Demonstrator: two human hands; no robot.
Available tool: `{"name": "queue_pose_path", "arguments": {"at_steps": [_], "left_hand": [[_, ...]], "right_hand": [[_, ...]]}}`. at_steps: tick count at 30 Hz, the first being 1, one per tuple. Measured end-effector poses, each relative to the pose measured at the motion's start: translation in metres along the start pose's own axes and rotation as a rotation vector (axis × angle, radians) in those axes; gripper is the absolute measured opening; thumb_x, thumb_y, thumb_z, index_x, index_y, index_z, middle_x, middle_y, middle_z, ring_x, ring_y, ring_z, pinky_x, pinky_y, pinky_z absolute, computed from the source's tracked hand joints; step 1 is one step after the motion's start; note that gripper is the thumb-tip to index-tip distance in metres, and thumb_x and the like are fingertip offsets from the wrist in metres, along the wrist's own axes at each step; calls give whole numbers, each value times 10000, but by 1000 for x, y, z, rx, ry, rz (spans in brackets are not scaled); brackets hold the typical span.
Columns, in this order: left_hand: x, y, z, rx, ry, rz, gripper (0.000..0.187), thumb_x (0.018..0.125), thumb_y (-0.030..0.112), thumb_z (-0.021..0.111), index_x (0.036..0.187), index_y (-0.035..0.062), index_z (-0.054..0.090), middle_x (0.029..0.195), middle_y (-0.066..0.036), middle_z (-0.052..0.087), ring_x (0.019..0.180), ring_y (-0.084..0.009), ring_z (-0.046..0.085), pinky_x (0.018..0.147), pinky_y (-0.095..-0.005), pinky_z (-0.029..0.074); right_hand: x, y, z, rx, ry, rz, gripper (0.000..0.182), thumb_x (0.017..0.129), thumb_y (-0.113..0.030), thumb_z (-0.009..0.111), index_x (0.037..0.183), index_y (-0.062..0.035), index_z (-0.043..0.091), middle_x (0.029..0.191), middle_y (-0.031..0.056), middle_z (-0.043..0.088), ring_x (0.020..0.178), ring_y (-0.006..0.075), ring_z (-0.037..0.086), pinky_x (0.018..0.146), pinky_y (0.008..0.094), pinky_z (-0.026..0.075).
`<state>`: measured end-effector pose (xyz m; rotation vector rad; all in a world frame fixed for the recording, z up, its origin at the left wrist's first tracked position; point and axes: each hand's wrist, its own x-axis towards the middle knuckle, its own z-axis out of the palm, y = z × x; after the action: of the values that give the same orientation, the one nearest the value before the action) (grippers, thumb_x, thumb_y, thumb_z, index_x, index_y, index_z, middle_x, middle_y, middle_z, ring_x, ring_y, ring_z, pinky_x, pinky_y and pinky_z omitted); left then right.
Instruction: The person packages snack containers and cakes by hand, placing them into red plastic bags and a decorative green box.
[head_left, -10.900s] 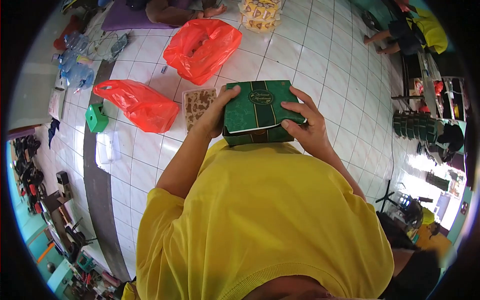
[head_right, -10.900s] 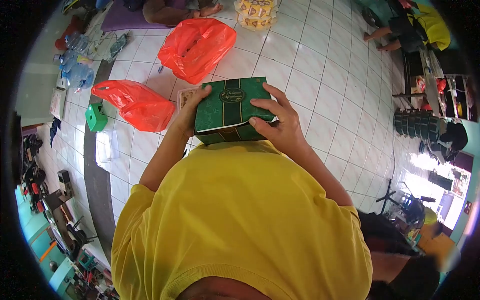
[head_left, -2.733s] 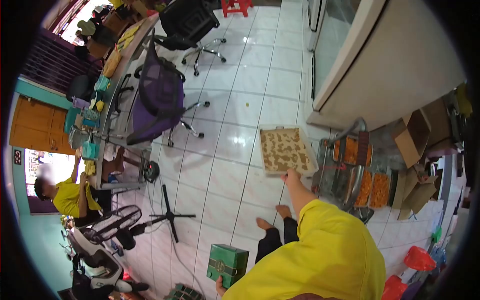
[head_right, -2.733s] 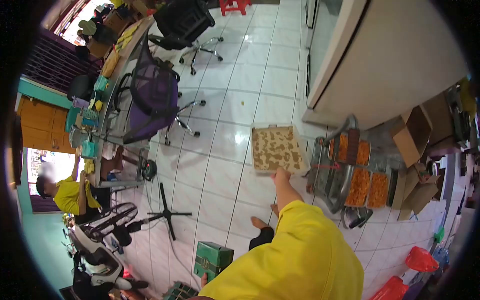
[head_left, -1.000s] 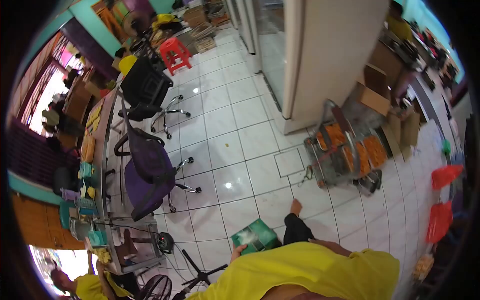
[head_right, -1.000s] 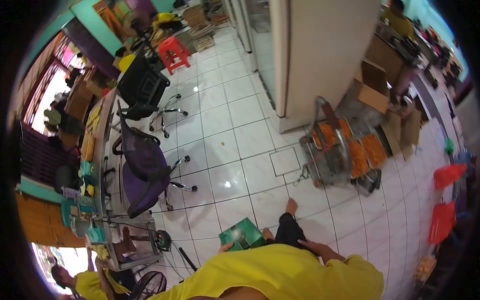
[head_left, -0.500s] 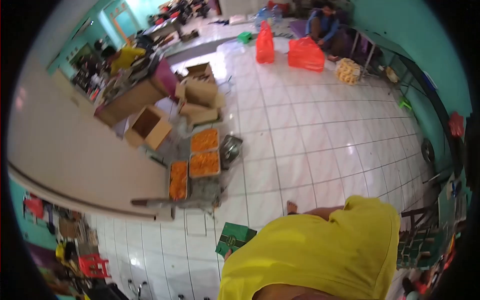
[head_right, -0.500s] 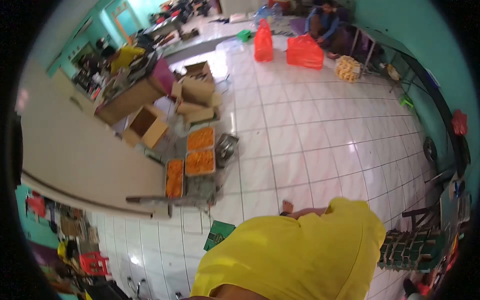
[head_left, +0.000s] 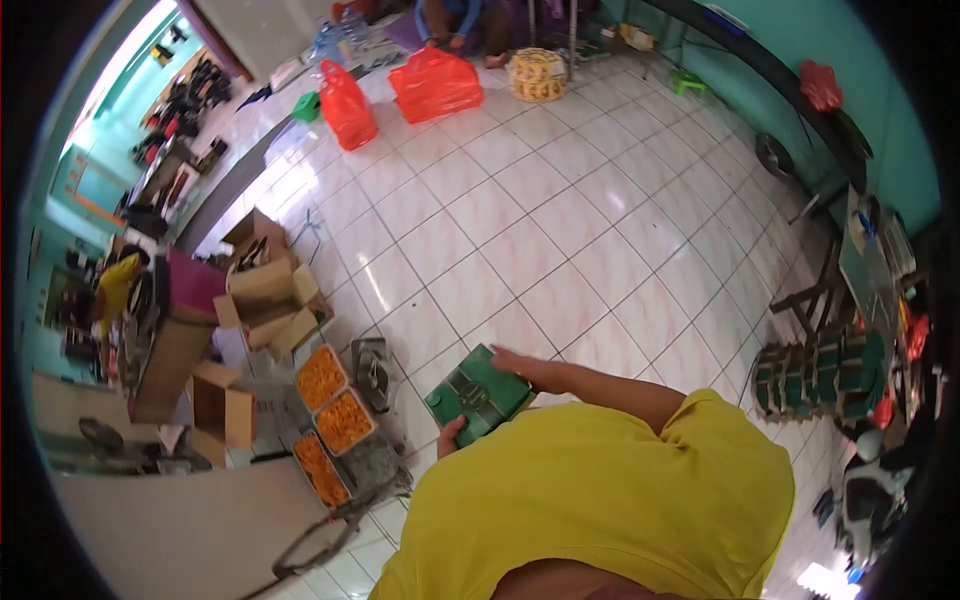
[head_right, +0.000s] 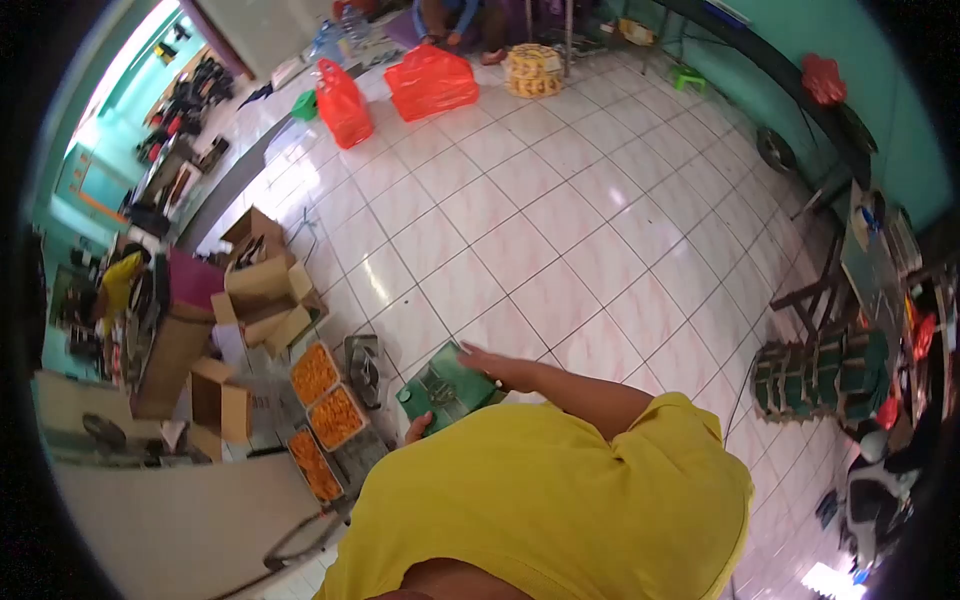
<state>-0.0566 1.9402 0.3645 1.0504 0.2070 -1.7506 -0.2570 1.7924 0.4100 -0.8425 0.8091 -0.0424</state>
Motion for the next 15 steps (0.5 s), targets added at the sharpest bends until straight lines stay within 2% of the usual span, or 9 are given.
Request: {"name": "queue_pose_path", "arguments": {"at_steps": [1, 3, 4, 6, 7, 9, 10, 12, 15], "left_hand": [[7, 8, 14, 26, -4, -16, 512, 731, 102, 566, 1203, 91, 365, 1065, -131, 530, 893, -288, 570, 700, -406, 525], [23, 31, 48, 85, 43, 140, 554, 736, 99, 561, 1237, 134, 326, 1098, -129, 509, 913, -289, 561, 695, -402, 526], [36, 45, 60, 107, 55, 190, 569, 738, 97, 559, 1248, 148, 313, 1109, -128, 502, 919, -289, 559, 694, -400, 526], [54, 67, 70, 48, 6, 109, 611, 742, 89, 550, 1277, 187, 271, 1139, -128, 477, 933, -287, 551, 688, -402, 524], [58, 76, 76, 28, 0, 73, 626, 743, 86, 546, 1286, 200, 257, 1149, -129, 469, 937, -286, 548, 687, -403, 524], [80, 104, 108, 175, -88, 233, 651, 741, 81, 541, 1303, 198, 235, 1166, -135, 452, 950, -310, 540, 712, -407, 520], [92, 117, 117, 209, -178, 244, 684, 737, 80, 543, 1316, 200, 198, 1176, -144, 435, 974, -324, 527, 730, -410, 516], [116, 141, 138, 262, -231, 225, 705, 733, 81, 549, 1320, 202, 178, 1181, -146, 425, 994, -325, 514, 744, -407, 511], [168, 169, 174, 399, -302, 243, 699, 724, 96, 573, 1311, 180, 201, 1197, -141, 420, 1023, -300, 497, 786, -405, 495]], "right_hand": [[24, 10, -2, -145, 90, -176, 900, 737, -522, 568, 1381, -145, 64, 1357, 157, 256, 1204, 289, 322, 952, 409, 304], [36, -11, -8, 89, 150, -199, 887, 721, -349, 655, 1373, -100, 107, 1297, 162, 347, 1151, 252, 390, 915, 359, 356], [54, -17, -17, 97, 163, -204, 887, 721, -349, 655, 1373, -100, 107, 1297, 162, 347, 1151, 252, 390, 915, 359, 356], [91, -9, -30, 287, 257, -351, 857, 705, -232, 678, 1366, -99, 150, 1208, 155, 439, 1060, 249, 465, 847, 354, 413], [73, -41, -24, 359, 268, -283, 802, 720, -221, 659, 1360, -113, 189, 1220, 132, 426, 1087, 246, 439, 901, 339, 368], [83, -68, -39, 356, 323, -314, 802, 723, -229, 659, 1361, -126, 184, 1216, 134, 428, 1086, 242, 443, 877, 340, 389], [87, -76, -49, 367, 341, -314, 802, 723, -229, 659, 1361, -126, 184, 1216, 134, 428, 1086, 242, 443, 877, 340, 389], [96, -91, -83, 286, 289, -284, 890, 705, -316, 674, 1375, -179, 104, 1246, 140, 406, 1082, 271, 445, 823, 458, 412], [78, -126, -117, 292, 313, -239, 914, 703, -387, 665, 1376, -225, 67, 1290, 119, 363, 1134, 281, 407, 841, 510, 385]]}}
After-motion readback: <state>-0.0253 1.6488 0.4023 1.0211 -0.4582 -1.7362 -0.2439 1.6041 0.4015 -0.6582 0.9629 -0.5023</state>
